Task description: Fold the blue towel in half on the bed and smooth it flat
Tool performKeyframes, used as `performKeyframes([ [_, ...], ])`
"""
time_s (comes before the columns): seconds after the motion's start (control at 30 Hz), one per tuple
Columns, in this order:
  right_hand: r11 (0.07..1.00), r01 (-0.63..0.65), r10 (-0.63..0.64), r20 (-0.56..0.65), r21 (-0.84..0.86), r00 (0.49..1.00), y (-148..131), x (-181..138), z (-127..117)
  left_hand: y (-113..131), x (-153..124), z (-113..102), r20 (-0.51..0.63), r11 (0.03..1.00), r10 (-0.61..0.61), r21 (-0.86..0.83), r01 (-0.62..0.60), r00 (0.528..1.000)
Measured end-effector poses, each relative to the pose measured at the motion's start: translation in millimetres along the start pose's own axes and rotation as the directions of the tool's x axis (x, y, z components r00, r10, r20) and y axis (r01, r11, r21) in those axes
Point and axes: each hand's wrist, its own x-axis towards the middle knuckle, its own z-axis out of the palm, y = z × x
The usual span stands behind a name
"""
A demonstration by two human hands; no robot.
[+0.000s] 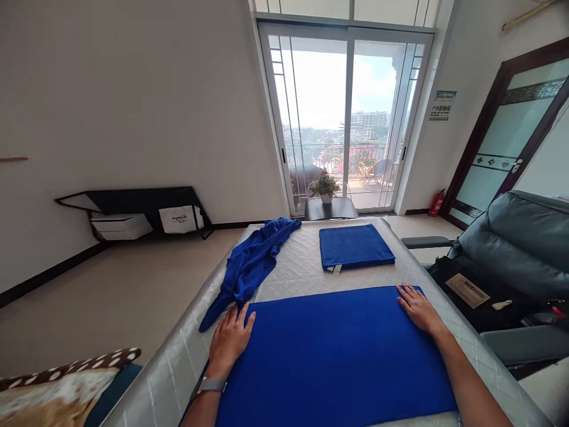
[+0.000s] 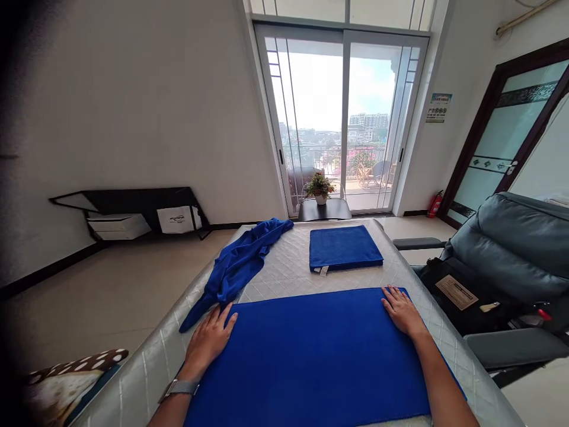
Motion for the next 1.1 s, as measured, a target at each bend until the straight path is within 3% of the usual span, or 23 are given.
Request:
performKeyframes([
  [0.23,0.994,-0.11,0.11,-0.012,0.005,0.994,18.3,-2.2,0.0,5.5,-0.1,-12.1,-0.007,0.999,0.007,0.052,-0.006,1.0],
  [0.6,0.991,-0.135,0.136,-0.042,0.023,0.99,21.0,-3.3,0.5,19.8,-1.1,-29.2,0.003,1.0,-0.026,-0.008,0.026,1.0],
  [1.1,0.987,-0.154,0.153,-0.016,-0.041,0.988,19.4,1.0,-6.2,22.9,-0.7,-28.4,0.003,0.998,-0.063,-0.023,0.063,0.998],
])
